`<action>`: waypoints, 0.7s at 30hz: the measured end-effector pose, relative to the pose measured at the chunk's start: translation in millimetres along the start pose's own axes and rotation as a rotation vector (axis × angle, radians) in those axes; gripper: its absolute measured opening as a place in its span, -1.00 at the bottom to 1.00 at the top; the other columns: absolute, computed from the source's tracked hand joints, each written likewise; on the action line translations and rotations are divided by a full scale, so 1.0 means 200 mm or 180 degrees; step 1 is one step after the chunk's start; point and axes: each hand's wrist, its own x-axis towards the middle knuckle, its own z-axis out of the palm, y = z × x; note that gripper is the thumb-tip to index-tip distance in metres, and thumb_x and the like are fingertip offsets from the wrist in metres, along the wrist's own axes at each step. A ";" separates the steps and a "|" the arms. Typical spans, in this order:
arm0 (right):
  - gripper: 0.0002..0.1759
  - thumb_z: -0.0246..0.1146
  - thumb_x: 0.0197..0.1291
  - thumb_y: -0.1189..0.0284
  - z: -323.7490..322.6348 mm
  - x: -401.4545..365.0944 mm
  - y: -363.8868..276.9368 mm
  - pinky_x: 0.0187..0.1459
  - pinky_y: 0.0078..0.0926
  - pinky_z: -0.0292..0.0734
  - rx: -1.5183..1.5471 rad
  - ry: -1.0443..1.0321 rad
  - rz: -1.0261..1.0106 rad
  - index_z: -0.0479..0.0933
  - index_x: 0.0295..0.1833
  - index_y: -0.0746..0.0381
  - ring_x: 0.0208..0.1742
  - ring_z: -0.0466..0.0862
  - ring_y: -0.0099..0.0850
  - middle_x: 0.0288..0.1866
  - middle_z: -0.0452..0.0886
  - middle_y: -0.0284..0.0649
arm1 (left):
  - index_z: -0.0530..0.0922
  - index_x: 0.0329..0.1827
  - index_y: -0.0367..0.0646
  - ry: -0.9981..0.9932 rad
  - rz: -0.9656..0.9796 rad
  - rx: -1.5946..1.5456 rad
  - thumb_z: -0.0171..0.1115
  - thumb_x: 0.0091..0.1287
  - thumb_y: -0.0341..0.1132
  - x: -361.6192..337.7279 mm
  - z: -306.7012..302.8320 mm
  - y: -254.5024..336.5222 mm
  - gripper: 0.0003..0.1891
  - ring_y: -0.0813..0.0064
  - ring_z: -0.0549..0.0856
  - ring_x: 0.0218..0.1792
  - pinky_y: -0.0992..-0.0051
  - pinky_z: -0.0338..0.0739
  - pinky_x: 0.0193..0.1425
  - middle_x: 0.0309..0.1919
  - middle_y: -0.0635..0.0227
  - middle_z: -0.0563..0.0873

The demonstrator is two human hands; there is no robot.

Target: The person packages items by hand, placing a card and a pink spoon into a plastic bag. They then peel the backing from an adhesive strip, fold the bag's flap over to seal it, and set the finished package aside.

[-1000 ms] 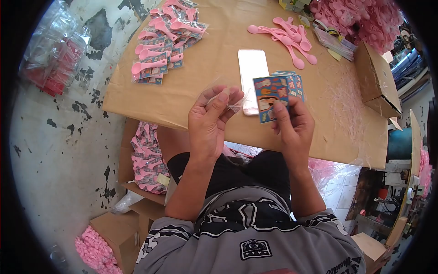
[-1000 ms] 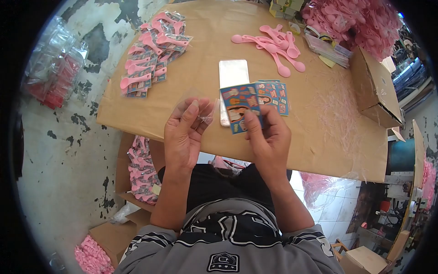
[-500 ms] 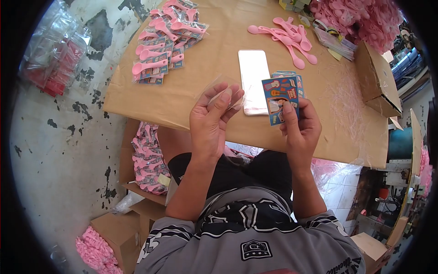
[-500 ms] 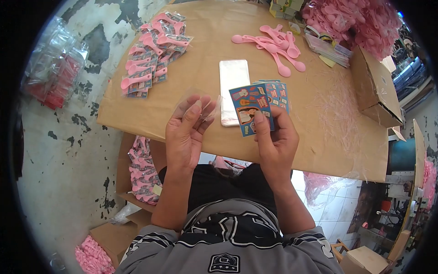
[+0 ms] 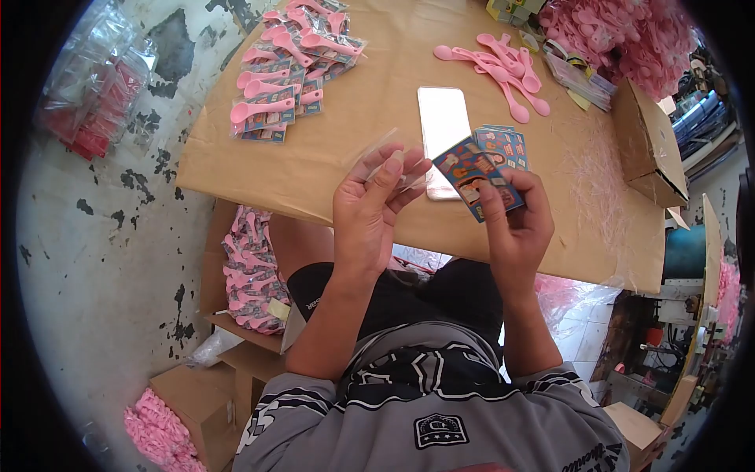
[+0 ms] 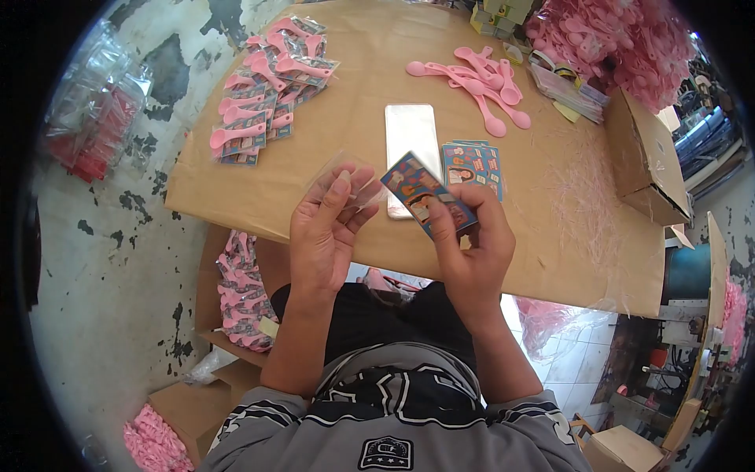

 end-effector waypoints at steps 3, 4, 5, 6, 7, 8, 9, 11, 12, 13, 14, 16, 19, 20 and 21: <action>-0.74 0.47 0.26 0.65 -0.01 0.01 -0.06 -0.31 -0.59 0.51 -0.1444 -0.0225 -0.0941 0.65 0.02 0.23 -0.26 0.66 -0.54 -0.16 0.60 -0.26 | 0.59 0.31 -0.24 0.0004 -0.0028 0.0040 0.26 0.62 -0.23 0.00 0.01 0.00 -0.66 0.28 0.80 0.18 0.34 0.74 0.23 0.19 0.07 0.79; -0.64 0.50 0.04 0.73 0.00 0.01 -0.04 -0.34 -0.49 0.47 -0.1537 -0.0088 -0.1301 0.71 -0.04 0.19 -0.26 0.63 -0.36 -0.20 0.56 -0.22 | 0.58 0.32 -0.25 0.0008 -0.0036 0.0064 0.23 0.63 -0.22 0.00 0.01 0.00 -0.65 0.28 0.80 0.19 0.32 0.74 0.24 0.20 0.05 0.78; -0.62 0.50 0.00 0.73 0.00 0.02 -0.03 -0.32 -0.46 0.47 -0.1632 -0.0099 -0.1487 0.71 -0.05 0.18 -0.25 0.61 -0.33 -0.20 0.56 -0.23 | 0.57 0.34 -0.27 -0.0009 -0.0081 -0.0004 0.21 0.64 -0.21 -0.01 0.02 0.01 -0.63 0.28 0.80 0.19 0.32 0.74 0.24 0.18 0.04 0.79; -0.60 0.50 -0.04 0.73 0.00 0.02 -0.03 -0.31 -0.42 0.46 -0.1723 -0.0112 -0.1673 0.72 -0.05 0.18 -0.24 0.58 -0.31 -0.20 0.56 -0.23 | 0.55 0.36 -0.29 -0.0021 -0.0123 -0.0069 0.19 0.65 -0.19 -0.01 0.02 0.02 -0.61 0.27 0.80 0.20 0.31 0.74 0.23 0.16 0.03 0.80; -0.58 0.50 -0.08 0.73 0.00 0.02 -0.02 -0.30 -0.39 0.46 -0.1809 -0.0128 -0.1859 0.73 -0.05 0.18 -0.23 0.56 -0.29 -0.19 0.55 -0.24 | 0.54 0.37 -0.31 -0.0030 -0.0163 -0.0134 0.17 0.67 -0.18 -0.02 0.02 0.03 -0.59 0.27 0.80 0.20 0.31 0.73 0.23 0.14 0.02 0.80; -0.57 0.50 -0.11 0.72 -0.01 0.02 -0.02 -0.27 -0.37 0.46 -0.1921 -0.0128 -0.1906 0.73 -0.05 0.16 -0.22 0.54 -0.29 -0.18 0.55 -0.25 | 0.52 0.39 -0.33 -0.0029 -0.0176 -0.0101 0.13 0.68 -0.17 -0.02 0.02 0.03 -0.57 0.26 0.79 0.21 0.31 0.73 0.24 0.16 0.00 0.79; -0.56 0.50 -0.14 0.71 -0.01 0.02 -0.01 -0.24 -0.35 0.46 -0.2034 -0.0128 -0.1954 0.74 -0.06 0.15 -0.20 0.52 -0.28 -0.18 0.55 -0.26 | 0.50 0.42 -0.34 -0.0028 -0.0188 -0.0068 0.10 0.69 -0.16 -0.02 0.02 0.03 -0.55 0.26 0.79 0.21 0.30 0.72 0.26 0.18 -0.01 0.78; -0.54 0.49 -0.18 0.69 -0.01 0.02 0.00 -0.20 -0.32 0.46 -0.2222 -0.0117 -0.1967 0.75 -0.07 0.13 -0.16 0.50 -0.27 -0.16 0.55 -0.27 | 0.48 0.44 -0.36 -0.0035 -0.0218 -0.0082 0.06 0.70 -0.18 -0.02 0.02 0.04 -0.55 0.26 0.78 0.22 0.28 0.72 0.28 0.22 -0.02 0.76; -0.54 0.49 -0.19 0.69 -0.01 0.02 0.02 -0.18 -0.32 0.45 -0.2296 -0.0109 -0.1932 0.75 -0.07 0.12 -0.14 0.50 -0.26 -0.15 0.55 -0.28 | 0.49 0.45 -0.35 -0.0040 -0.0233 -0.0129 0.06 0.70 -0.20 -0.02 0.02 0.04 -0.56 0.26 0.78 0.23 0.27 0.71 0.30 0.23 -0.02 0.76; -0.53 0.49 -0.20 0.68 -0.01 0.02 0.03 -0.16 -0.31 0.45 -0.2370 -0.0103 -0.1895 0.75 -0.07 0.11 -0.12 0.49 -0.26 -0.14 0.55 -0.28 | 0.49 0.45 -0.35 -0.0044 -0.0251 -0.0176 0.05 0.70 -0.22 -0.02 0.02 0.03 -0.57 0.26 0.77 0.24 0.25 0.71 0.31 0.24 -0.01 0.75; -0.53 0.49 -0.21 0.68 -0.01 0.02 0.05 -0.16 -0.31 0.46 -0.2362 -0.0088 -0.1892 0.75 -0.07 0.11 -0.11 0.49 -0.25 -0.13 0.56 -0.28 | 0.48 0.45 -0.36 -0.0053 -0.0250 -0.0154 0.05 0.70 -0.22 -0.03 0.02 0.03 -0.56 0.26 0.77 0.24 0.25 0.71 0.32 0.26 -0.02 0.73; -0.52 0.48 -0.23 0.69 0.00 0.01 0.07 -0.15 -0.30 0.46 -0.2347 -0.0055 -0.1891 0.75 -0.07 0.11 -0.09 0.49 -0.24 -0.12 0.56 -0.29 | 0.46 0.46 -0.38 -0.0076 -0.0245 -0.0111 0.04 0.71 -0.20 -0.03 0.02 0.03 -0.54 0.26 0.77 0.23 0.26 0.71 0.33 0.30 -0.04 0.70; -0.52 0.48 -0.23 0.69 0.02 0.01 0.08 -0.15 -0.31 0.47 -0.2358 -0.0089 -0.1920 0.75 -0.07 0.11 -0.09 0.49 -0.24 -0.11 0.57 -0.28 | 0.45 0.46 -0.40 -0.0152 -0.0320 -0.0162 0.03 0.71 -0.22 -0.04 0.04 0.02 -0.55 0.26 0.77 0.23 0.25 0.70 0.35 0.28 0.00 0.71; -0.51 0.47 -0.23 0.70 0.02 0.01 0.07 -0.15 -0.31 0.47 -0.2334 -0.0127 -0.1929 0.75 -0.08 0.12 -0.09 0.49 -0.24 -0.11 0.57 -0.28 | 0.45 0.45 -0.40 -0.0194 -0.0337 -0.0179 0.04 0.71 -0.22 -0.04 0.04 0.02 -0.55 0.26 0.77 0.24 0.25 0.70 0.36 0.28 0.00 0.71; -0.51 0.47 -0.23 0.71 0.03 0.01 0.06 -0.15 -0.31 0.47 -0.2312 -0.0163 -0.1935 0.75 -0.08 0.12 -0.09 0.50 -0.24 -0.11 0.58 -0.28 | 0.45 0.45 -0.41 -0.0237 -0.0358 -0.0196 0.04 0.71 -0.23 -0.04 0.04 0.01 -0.56 0.27 0.77 0.24 0.25 0.69 0.37 0.27 0.01 0.70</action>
